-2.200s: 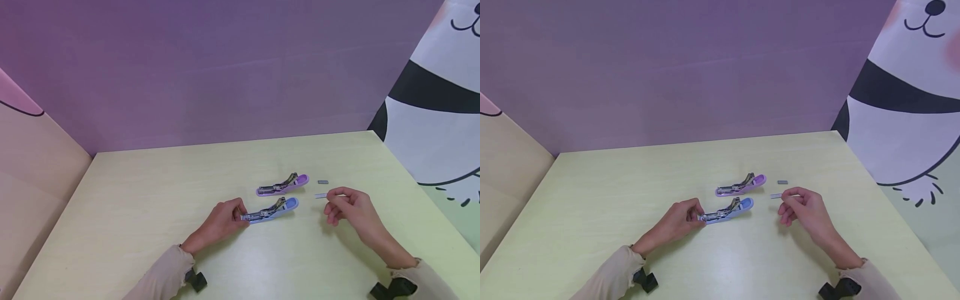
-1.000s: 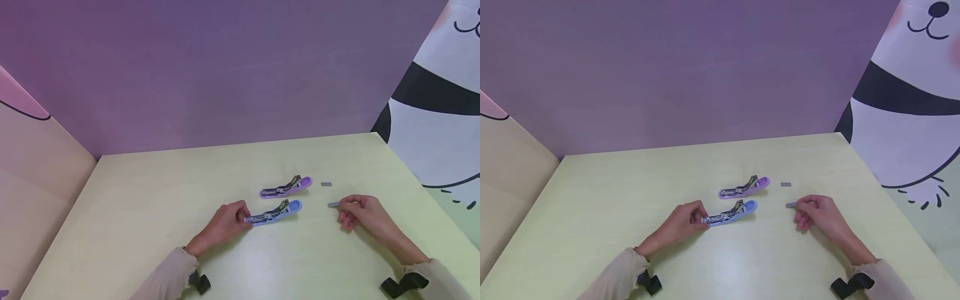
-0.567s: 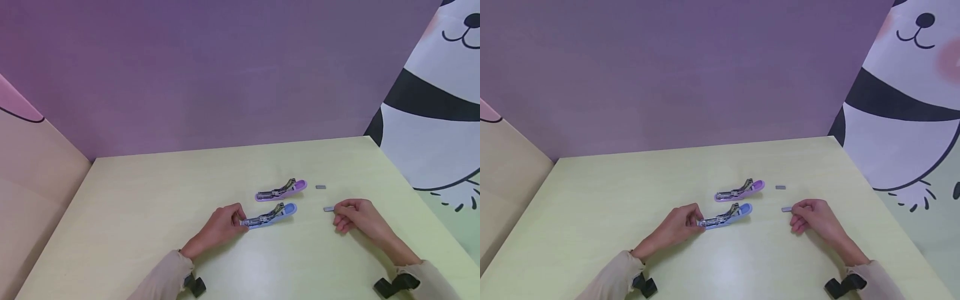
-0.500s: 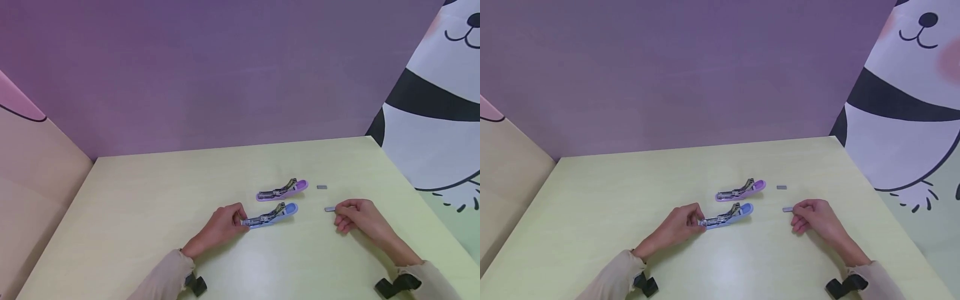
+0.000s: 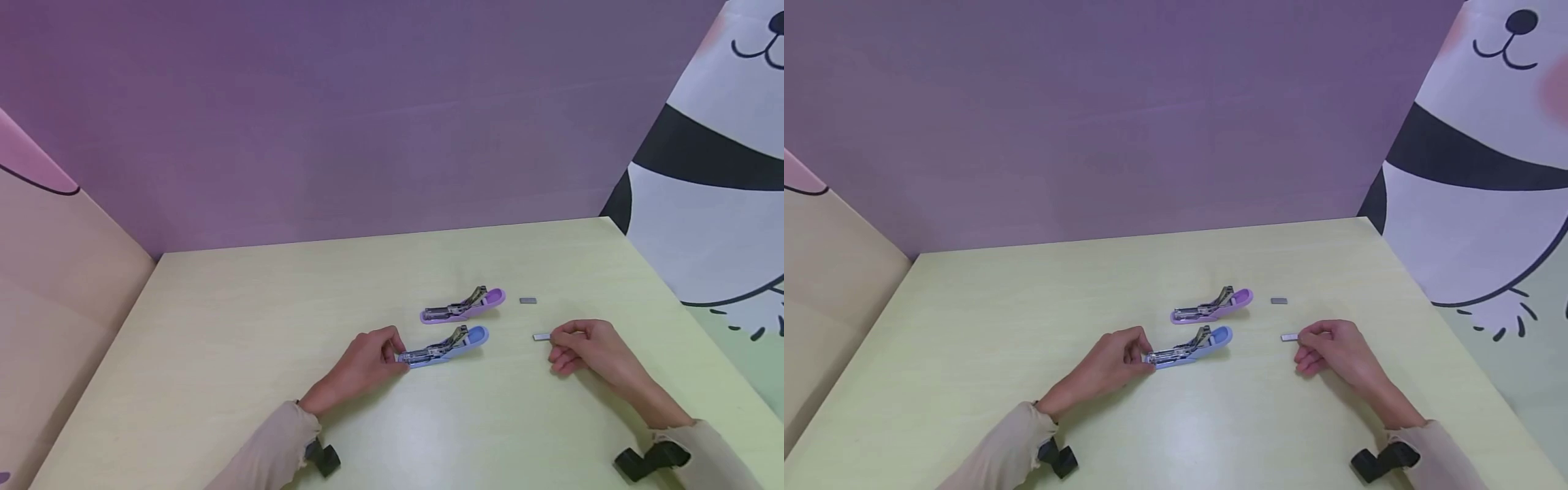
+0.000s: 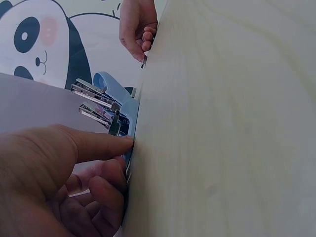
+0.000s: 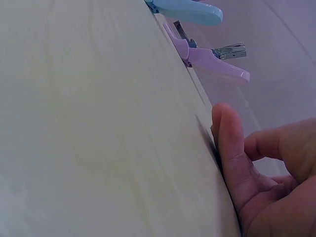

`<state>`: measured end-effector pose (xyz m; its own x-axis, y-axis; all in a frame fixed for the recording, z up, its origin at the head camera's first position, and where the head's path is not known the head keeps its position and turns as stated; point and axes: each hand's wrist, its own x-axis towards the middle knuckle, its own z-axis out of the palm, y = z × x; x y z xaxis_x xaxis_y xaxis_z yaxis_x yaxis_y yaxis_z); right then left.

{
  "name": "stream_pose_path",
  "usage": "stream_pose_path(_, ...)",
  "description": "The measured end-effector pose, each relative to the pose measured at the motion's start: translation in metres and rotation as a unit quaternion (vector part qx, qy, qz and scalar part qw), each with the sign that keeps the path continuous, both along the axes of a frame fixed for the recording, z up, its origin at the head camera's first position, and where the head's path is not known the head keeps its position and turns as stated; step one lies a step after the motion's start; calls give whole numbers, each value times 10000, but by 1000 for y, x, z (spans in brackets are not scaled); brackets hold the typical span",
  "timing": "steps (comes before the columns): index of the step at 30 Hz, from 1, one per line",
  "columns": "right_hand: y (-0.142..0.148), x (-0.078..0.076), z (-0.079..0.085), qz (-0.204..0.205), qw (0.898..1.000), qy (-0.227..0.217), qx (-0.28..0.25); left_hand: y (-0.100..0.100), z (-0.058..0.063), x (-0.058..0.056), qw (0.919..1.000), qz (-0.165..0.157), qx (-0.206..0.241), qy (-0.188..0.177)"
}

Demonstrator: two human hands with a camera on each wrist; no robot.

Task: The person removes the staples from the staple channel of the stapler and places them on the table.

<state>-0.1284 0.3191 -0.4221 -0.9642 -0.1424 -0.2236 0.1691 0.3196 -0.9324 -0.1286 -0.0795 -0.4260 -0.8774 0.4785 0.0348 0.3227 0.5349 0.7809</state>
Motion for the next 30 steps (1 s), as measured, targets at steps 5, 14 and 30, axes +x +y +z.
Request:
stream_pose_path(5,-2,2,1,-115,9999,-43,22,-1,1,-1,10000,-30,5,-39)
stream_pose_path(14,-3,3,3,-162,9998,-12,-73,-1,2,-3,10000,-55,3,-60)
stream_pose_path(30,-17,9,20,-225,9825,1342,1274,-10,8,3,9999,-139,-77,38)
